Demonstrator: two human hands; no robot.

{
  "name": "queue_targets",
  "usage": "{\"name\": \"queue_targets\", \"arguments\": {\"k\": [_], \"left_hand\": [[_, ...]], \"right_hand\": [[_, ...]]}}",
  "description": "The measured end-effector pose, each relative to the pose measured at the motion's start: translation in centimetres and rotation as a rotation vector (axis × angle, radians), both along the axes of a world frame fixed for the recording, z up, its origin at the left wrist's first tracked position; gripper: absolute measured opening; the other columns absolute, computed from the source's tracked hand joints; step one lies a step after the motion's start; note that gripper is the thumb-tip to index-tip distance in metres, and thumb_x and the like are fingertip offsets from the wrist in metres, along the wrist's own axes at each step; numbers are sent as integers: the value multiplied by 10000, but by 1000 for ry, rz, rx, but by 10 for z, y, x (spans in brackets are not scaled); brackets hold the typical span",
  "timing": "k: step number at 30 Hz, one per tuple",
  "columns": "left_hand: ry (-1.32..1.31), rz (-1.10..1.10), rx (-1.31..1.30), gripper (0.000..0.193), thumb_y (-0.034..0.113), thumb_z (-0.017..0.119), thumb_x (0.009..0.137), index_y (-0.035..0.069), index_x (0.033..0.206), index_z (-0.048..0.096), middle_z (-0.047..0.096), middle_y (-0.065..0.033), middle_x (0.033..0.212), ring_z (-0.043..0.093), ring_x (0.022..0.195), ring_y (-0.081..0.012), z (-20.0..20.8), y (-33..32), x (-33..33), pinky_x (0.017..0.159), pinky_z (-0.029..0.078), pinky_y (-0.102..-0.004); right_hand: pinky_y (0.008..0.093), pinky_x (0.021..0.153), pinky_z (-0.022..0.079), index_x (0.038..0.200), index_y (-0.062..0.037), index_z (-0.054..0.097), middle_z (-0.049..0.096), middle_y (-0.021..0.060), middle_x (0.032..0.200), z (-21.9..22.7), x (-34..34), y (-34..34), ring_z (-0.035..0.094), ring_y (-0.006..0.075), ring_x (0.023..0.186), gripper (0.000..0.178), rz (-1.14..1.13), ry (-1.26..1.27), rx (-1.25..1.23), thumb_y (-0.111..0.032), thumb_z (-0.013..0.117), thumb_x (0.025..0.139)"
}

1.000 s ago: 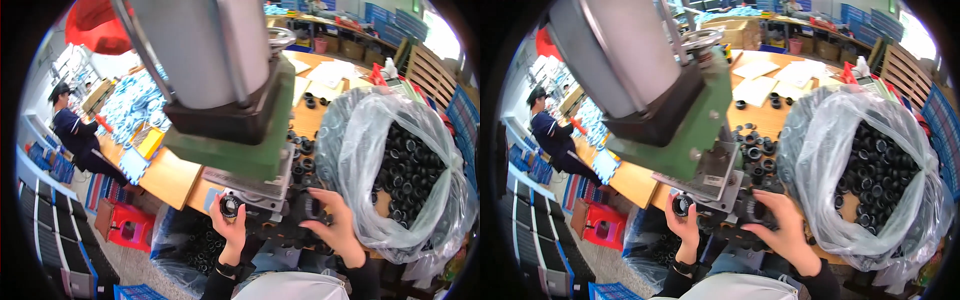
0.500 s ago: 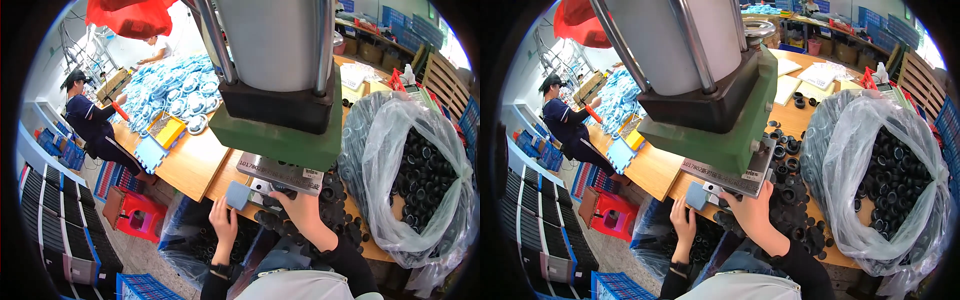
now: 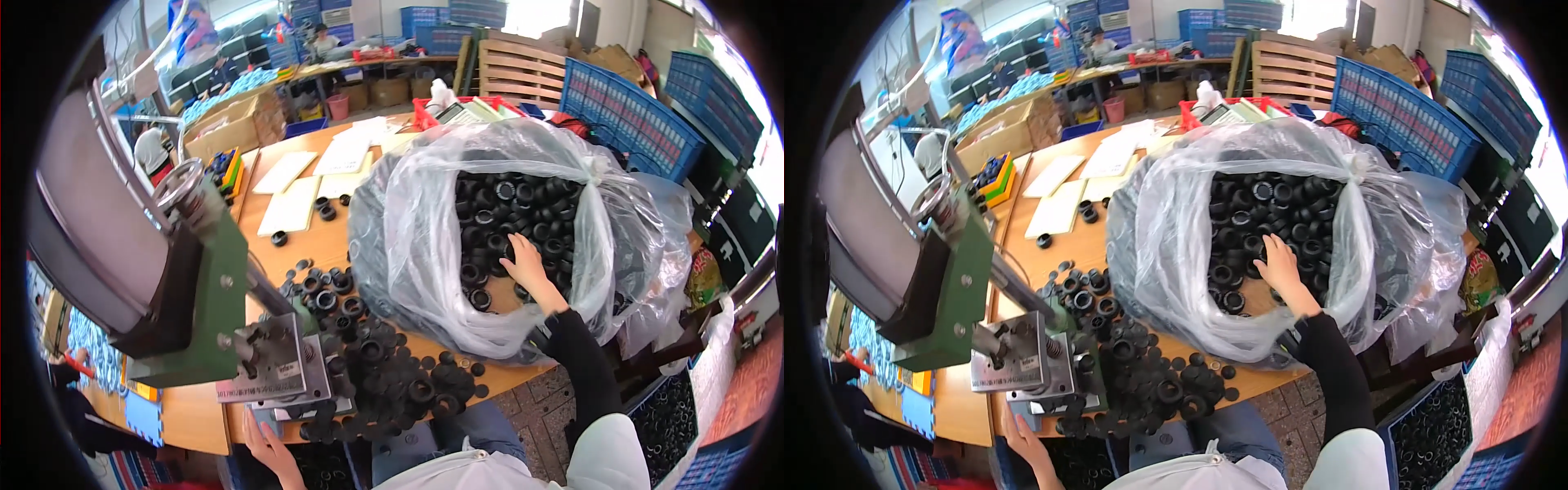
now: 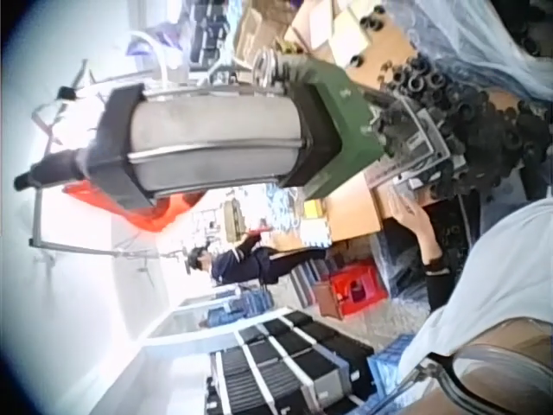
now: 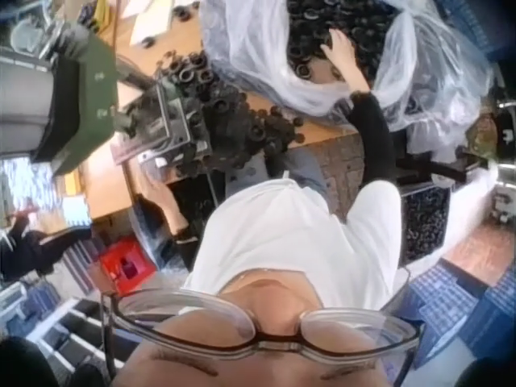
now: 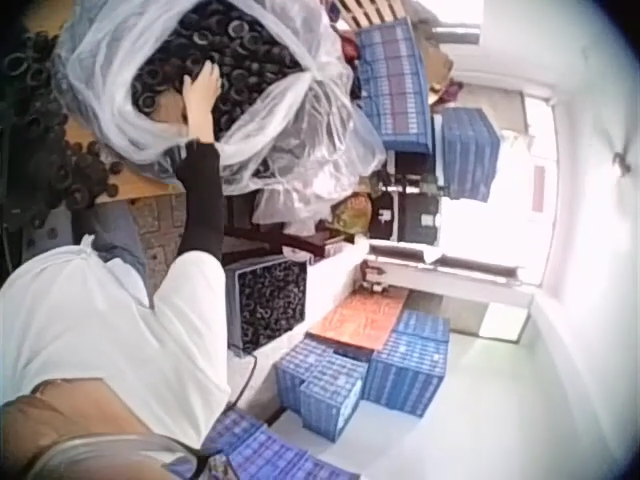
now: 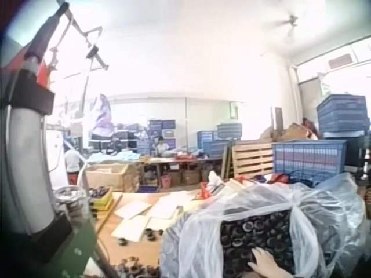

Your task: Assembling small black plastic components using a manual press machine in a factory setting.

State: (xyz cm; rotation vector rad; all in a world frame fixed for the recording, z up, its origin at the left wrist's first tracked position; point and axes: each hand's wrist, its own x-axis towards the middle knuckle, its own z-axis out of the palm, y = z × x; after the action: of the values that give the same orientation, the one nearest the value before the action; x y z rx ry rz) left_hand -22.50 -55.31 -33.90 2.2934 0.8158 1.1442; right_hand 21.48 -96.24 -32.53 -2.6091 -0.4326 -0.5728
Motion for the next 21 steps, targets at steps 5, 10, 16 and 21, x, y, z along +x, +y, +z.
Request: {"name": "queue_targets", "arguments": {"k": [5, 10, 16, 21], "left_hand": [[-133, -58, 91, 452, 113, 565, 907, -78, 1300, 446, 522, -197, 1285, 496, 1173, -319, 46, -43, 30, 1004, 359, -388], [-354, 35, -141, 495, 54, 659, 804, -82, 1245, 482, 521, -177, 1272, 480, 1172, -300, 48, -43, 68, 1018, 344, -375], [-227, 120, -124, 432, 41, 671, 786, -77, 1180, 538, 626, -167, 1113, 566, 1037, -252, 73, -44, 75, 953, 405, -348], [-299, 46, -217, 430, 59, 718, 762, -45, 1148, 562, 619, -146, 1094, 569, 1007, -243, 79, -55, 81, 908, 430, -348]], "right_hand": [[456, 991, 350, 1319, -111, 457, 465, 164, 1251, -7, 25, 0, 465, 355, 1176, 748, 4, 180, -288, -189, 803, 660], [381, 917, 414, 1295, -83, 473, 428, 151, 1218, 12, 0, 7, 493, 304, 1115, 667, 165, 51, 196, -139, 772, 701], [219, 787, 410, 1335, -44, 450, 411, 65, 1150, 111, -118, 51, 472, 131, 931, 564, 522, 330, 650, -109, 669, 819], [263, 811, 421, 1305, -15, 471, 503, 76, 1194, 141, -190, 95, 504, 157, 960, 550, 793, 323, 562, -63, 686, 801]]}}
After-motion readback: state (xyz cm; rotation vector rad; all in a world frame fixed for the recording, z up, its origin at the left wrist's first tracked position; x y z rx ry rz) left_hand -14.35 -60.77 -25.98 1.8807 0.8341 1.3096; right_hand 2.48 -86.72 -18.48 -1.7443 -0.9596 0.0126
